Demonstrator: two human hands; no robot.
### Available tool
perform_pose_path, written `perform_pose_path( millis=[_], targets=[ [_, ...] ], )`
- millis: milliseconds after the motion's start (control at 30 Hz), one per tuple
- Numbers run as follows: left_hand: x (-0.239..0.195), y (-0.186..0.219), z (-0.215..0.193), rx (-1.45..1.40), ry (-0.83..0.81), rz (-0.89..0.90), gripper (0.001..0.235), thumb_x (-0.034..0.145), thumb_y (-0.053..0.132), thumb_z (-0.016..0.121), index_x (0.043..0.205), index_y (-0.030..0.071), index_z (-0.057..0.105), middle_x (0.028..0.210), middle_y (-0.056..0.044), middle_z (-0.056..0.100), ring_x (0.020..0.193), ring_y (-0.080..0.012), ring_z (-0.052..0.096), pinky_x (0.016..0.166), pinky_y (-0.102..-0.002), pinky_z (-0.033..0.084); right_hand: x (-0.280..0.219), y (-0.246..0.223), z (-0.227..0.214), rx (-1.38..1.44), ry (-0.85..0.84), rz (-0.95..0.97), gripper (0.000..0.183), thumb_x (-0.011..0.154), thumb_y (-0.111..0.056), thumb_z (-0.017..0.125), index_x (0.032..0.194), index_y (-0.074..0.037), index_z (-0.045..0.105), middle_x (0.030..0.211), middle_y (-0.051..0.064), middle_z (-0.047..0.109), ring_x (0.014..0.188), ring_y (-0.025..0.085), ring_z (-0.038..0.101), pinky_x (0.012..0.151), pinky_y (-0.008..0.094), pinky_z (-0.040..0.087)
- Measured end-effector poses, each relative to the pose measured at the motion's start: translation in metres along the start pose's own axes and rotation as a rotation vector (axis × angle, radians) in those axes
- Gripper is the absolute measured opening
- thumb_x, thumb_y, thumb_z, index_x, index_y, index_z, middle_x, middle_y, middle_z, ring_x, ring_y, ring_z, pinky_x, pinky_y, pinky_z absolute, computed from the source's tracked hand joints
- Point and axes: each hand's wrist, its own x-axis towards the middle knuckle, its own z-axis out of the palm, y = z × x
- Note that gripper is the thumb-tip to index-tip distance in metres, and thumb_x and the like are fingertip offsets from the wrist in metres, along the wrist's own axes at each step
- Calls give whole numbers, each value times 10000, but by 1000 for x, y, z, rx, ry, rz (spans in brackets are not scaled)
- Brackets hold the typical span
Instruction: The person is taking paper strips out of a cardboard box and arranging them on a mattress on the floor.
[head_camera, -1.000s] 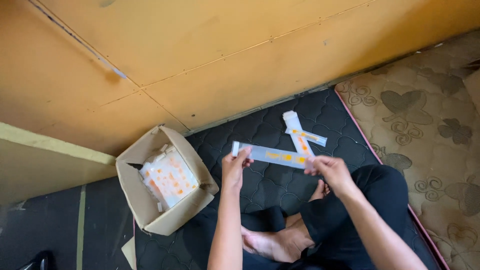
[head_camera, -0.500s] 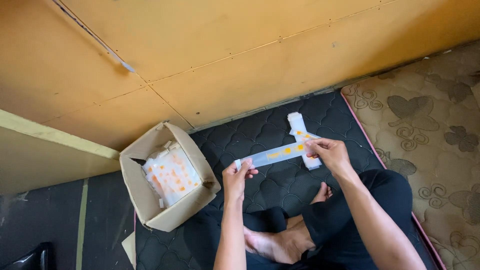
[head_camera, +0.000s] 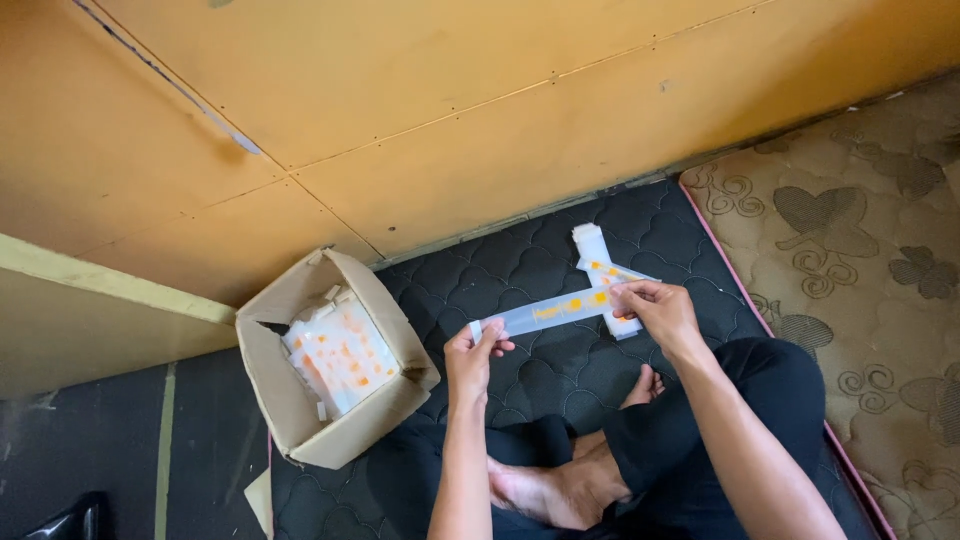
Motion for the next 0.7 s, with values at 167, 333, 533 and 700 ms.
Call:
perform_pose_path(
  millis=[167,333,533,700],
  targets=[
    [-6,11,4,2,1,19,144,872,26,753,992,-44,790,764,-193,763,568,-223,737,528,-256,562,-2,5,1,47,32,6,163,872,-55,739,1027,-39,789,733,100,740,591,111,663,594,202,544],
    [0,-7,-1,3,16,36,138,885,25,741,992,-51,787,768,-184,761,577,-211,733,545,-253,563,-12,44,18,139,50,91,309,975,-380,709,1209,-181,741,748,114,742,645,123,689,574,194,473],
    [2,-44,9,-38,12,8,129,906,17,729,998,-57,781,773,-193,762,596,-228,743,573,-269,580,-58,71,99,526,-107,244,333,1001,-278,673,1112,35,692,927,206,745,701,216,647,648,324,550],
    [-8,-44,13,-128,-27,0,126,892,35,737,981,-53,753,746,-179,747,580,-216,734,544,-250,582,-59,54,126,468,-21,207,310,998,-167,684,718,-49,619,587,55,567,507,149,531,562,267,445]
  ],
)
